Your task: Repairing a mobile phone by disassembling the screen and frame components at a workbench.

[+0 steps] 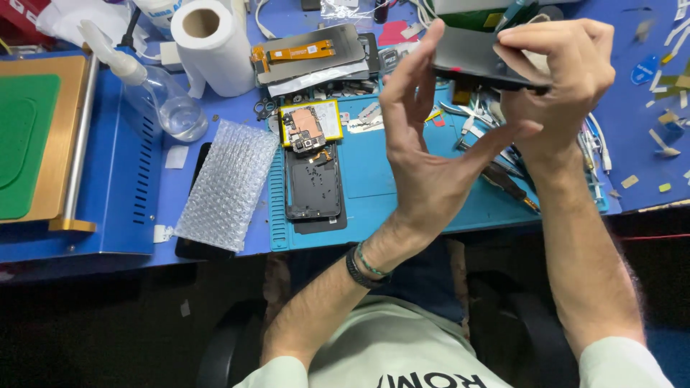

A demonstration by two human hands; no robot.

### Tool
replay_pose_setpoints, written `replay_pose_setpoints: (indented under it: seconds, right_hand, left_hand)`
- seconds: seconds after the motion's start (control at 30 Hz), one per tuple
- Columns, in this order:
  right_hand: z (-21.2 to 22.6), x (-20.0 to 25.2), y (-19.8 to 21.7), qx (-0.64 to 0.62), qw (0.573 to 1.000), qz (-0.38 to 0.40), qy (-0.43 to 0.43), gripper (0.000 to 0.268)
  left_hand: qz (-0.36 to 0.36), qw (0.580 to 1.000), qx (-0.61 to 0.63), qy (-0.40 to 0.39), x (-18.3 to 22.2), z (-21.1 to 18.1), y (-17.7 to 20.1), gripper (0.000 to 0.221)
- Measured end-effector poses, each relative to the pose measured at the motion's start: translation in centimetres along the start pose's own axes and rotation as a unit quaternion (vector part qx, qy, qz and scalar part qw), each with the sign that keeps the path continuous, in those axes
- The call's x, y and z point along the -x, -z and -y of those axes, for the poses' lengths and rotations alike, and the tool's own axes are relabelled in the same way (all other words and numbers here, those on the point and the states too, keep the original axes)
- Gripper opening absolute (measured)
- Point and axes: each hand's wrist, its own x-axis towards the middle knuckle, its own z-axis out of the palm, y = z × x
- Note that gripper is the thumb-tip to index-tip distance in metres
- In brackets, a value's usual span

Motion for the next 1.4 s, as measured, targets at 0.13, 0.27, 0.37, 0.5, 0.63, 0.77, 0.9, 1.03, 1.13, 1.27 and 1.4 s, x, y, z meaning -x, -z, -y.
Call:
replay_pose_setpoints:
  seconds: [0.13,0.27,0.37,0.5,0.63,0.77,0.9,1.03,1.13,1.27,1.4]
  right_hand:
    - [-1.0,0.6,-0.5,-0.090,0.994,-0.033,-0.057,0.010]
    - [-0.4,1.1,-0.1,-0.244,0.952,-0.030,-0.183,0.015]
    - [-0.2,1.2,-0.3,-0.299,0.933,-0.044,-0.198,0.002]
    - [-0.6,1.5,-1.6,-0.432,0.878,-0.078,-0.189,0.006]
    - [0.6,1.1,-1.7,-0.379,0.900,-0.068,-0.204,0.038]
    - [1.2,0.8,-1.6,-0.471,0.849,-0.069,-0.229,0.034]
    - [0.4,1.8,-1.8,-0.516,0.825,-0.044,-0.226,0.033]
    - [0.6,2.2,-1.9,-0.531,0.808,-0.038,-0.251,0.032]
    - [1.7,1.4,-1.4,-0.510,0.790,-0.026,-0.340,0.038]
    - [1.1,1.4,0.0,-0.422,0.856,0.043,-0.296,0.021]
    - [2.7,1.8,3.5,-0.144,0.966,0.047,-0.212,0.051]
  left_hand:
    - [0.099,0.989,-0.107,-0.024,0.3,0.2,1.8,0.071]
    - [0.194,0.922,-0.308,-0.132,-2.8,-1.2,3.1,0.042]
    - [0.229,0.886,-0.323,-0.241,-5.2,-1.9,3.8,0.021]
    - [0.273,0.838,-0.318,-0.349,-7.8,-1.3,5.0,0.007]
    - [0.263,0.830,-0.339,-0.356,-8.8,-1.0,5.9,0.006]
    - [0.250,0.829,-0.325,-0.380,-9.1,-1.0,6.4,0.007]
    - [0.247,0.817,-0.318,-0.413,-9.2,-1.7,6.9,0.006]
    - [0.258,0.806,-0.301,-0.440,-9.3,-2.4,6.9,0.009]
    - [0.260,0.794,-0.301,-0.461,-9.3,-3.2,7.0,0.011]
    - [0.250,0.781,-0.328,-0.468,-9.5,-4.1,7.6,0.012]
    - [0.229,0.731,-0.388,-0.512,-10.1,-5.0,8.7,0.023]
